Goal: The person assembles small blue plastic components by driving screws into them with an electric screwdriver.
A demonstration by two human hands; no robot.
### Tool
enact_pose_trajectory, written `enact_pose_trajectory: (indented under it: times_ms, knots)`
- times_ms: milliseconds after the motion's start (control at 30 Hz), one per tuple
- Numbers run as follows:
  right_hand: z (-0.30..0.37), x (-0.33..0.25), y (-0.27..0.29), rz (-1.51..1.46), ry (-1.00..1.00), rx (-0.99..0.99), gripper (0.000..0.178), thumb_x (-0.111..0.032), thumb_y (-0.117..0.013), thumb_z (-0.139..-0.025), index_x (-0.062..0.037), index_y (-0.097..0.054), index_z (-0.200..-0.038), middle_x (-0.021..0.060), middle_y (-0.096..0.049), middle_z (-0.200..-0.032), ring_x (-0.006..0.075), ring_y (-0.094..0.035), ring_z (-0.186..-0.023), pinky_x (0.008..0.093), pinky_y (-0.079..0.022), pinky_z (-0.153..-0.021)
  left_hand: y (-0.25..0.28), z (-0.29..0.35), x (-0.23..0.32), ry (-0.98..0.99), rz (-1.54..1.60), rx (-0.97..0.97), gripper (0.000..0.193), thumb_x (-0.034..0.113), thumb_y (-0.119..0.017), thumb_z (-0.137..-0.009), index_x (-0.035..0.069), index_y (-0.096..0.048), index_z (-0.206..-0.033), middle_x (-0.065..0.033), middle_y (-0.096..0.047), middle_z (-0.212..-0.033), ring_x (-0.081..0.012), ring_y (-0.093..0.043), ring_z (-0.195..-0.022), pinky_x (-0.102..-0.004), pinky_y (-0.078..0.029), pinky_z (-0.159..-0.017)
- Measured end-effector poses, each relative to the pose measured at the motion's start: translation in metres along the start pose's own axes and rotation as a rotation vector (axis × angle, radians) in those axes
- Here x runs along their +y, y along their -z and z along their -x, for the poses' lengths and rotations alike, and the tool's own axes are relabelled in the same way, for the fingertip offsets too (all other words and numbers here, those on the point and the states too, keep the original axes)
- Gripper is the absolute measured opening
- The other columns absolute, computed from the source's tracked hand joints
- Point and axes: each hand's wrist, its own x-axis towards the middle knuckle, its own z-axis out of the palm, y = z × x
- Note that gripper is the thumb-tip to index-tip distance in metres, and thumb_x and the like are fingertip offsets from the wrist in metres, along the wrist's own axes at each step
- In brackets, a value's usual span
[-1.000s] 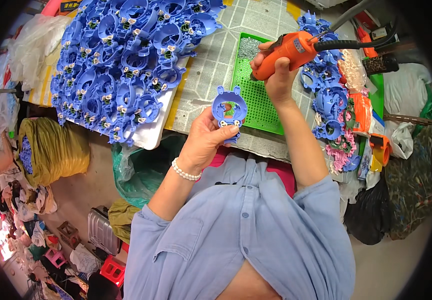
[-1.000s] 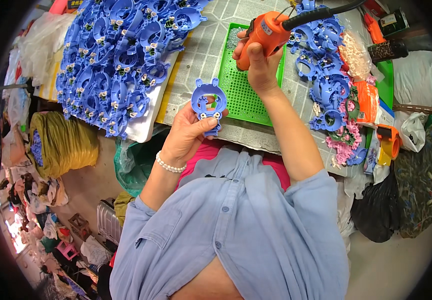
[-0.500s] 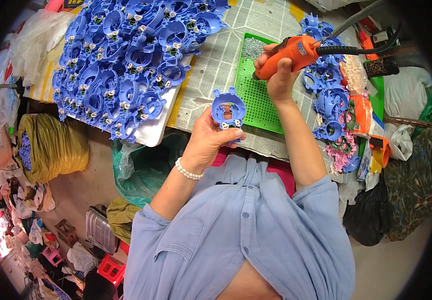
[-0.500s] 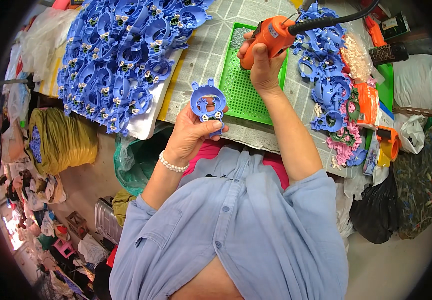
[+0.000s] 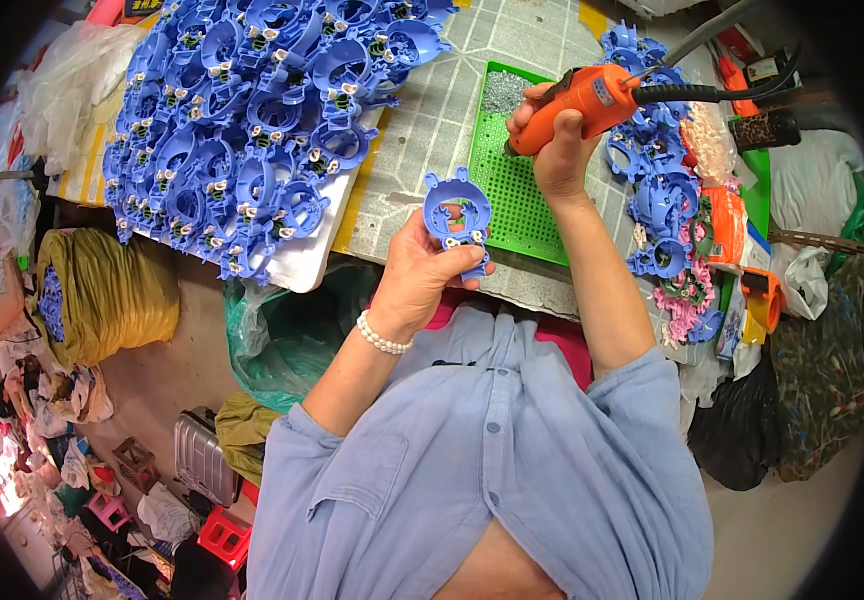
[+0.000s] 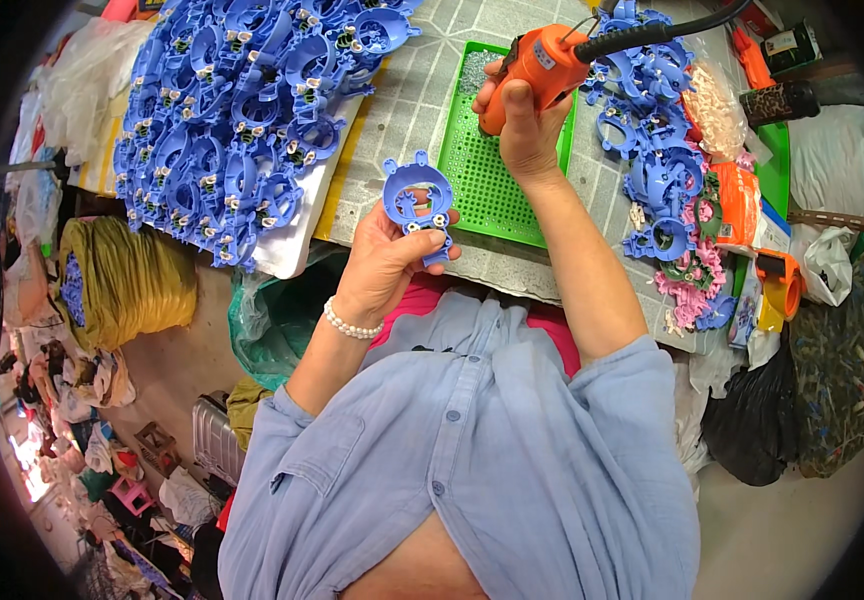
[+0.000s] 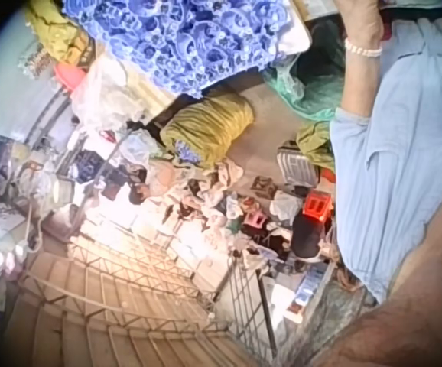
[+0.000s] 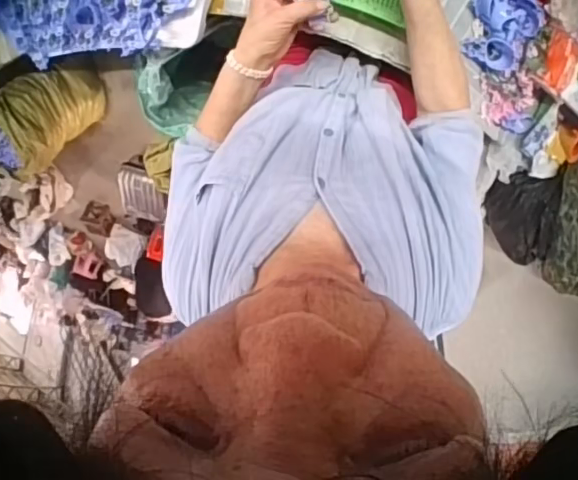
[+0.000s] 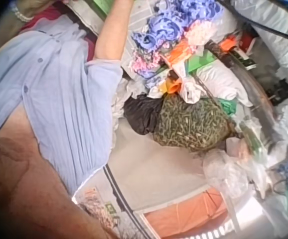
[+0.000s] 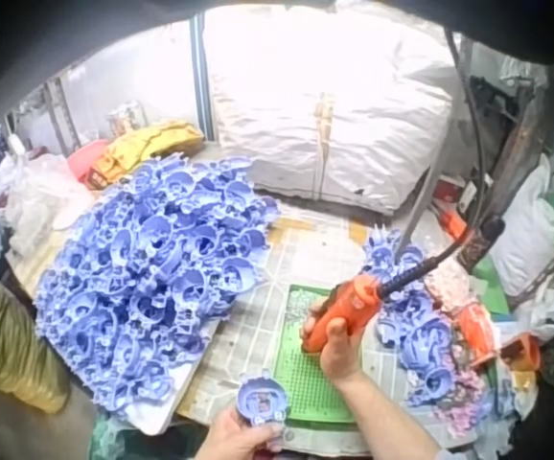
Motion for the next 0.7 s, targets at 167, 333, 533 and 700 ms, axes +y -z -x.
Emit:
enact_pose_trajectory:
  times_ms: [167, 333, 533, 700]
  knots:
    - [0.0, -0.001, 0.001, -0.003, 0.007, -0.007, 0.064, -0.059, -0.066, -0.076, 0.0012, -0.051, -0.094, 0.0046, -0.056, -0.066, 0.0128, -0.058, -0.056, 0.0271, -0.051, -0.053, -0.001, -0.002, 0.0, 0.014, -0.018, 0.018, 0.043, -0.001, -0.064, -0.079, 0.004, -0.046, -0.117, -0.013, -0.062, -0.103, -0.0208, -0.067, -0.076, -0.0241, -0.053, -0.055]
    - [0.001, -0.003, -0.003, 0.096, -0.048, 0.001, 0.073, -0.069, -0.06, -0.074, 0.0012, -0.052, -0.093, 0.0057, -0.054, -0.067, 0.0163, -0.055, -0.058, 0.0297, -0.048, -0.054, -0.001, -0.003, -0.002, 0.012, -0.022, 0.035, 0.042, -0.001, -0.065, -0.079, 0.004, -0.046, -0.116, -0.0124, -0.062, -0.102, -0.0206, -0.067, -0.076, -0.024, -0.053, -0.054]
    - [0.002, -0.007, 0.0, 0.085, -0.011, -0.007, 0.074, -0.069, -0.059, -0.074, 0.0013, -0.053, -0.096, 0.0055, -0.055, -0.068, 0.0172, -0.055, -0.058, 0.0303, -0.047, -0.054, -0.002, -0.004, -0.003, -0.018, -0.025, 0.07, 0.037, -0.003, -0.065, -0.078, 0.003, -0.046, -0.11, -0.0071, -0.062, -0.089, -0.0177, -0.066, -0.07, -0.0235, -0.053, -0.051]
    - [0.003, -0.028, -0.004, -0.103, 0.032, -0.044, 0.073, -0.066, -0.063, -0.073, 0.0022, -0.053, -0.098, 0.0056, -0.057, -0.07, 0.016, -0.057, -0.06, 0.0295, -0.049, -0.057, -0.005, -0.005, -0.004, -0.056, -0.063, 0.119, 0.036, -0.001, -0.065, -0.077, 0.003, -0.047, -0.108, -0.0074, -0.062, -0.089, -0.0167, -0.066, -0.07, -0.0236, -0.053, -0.05]
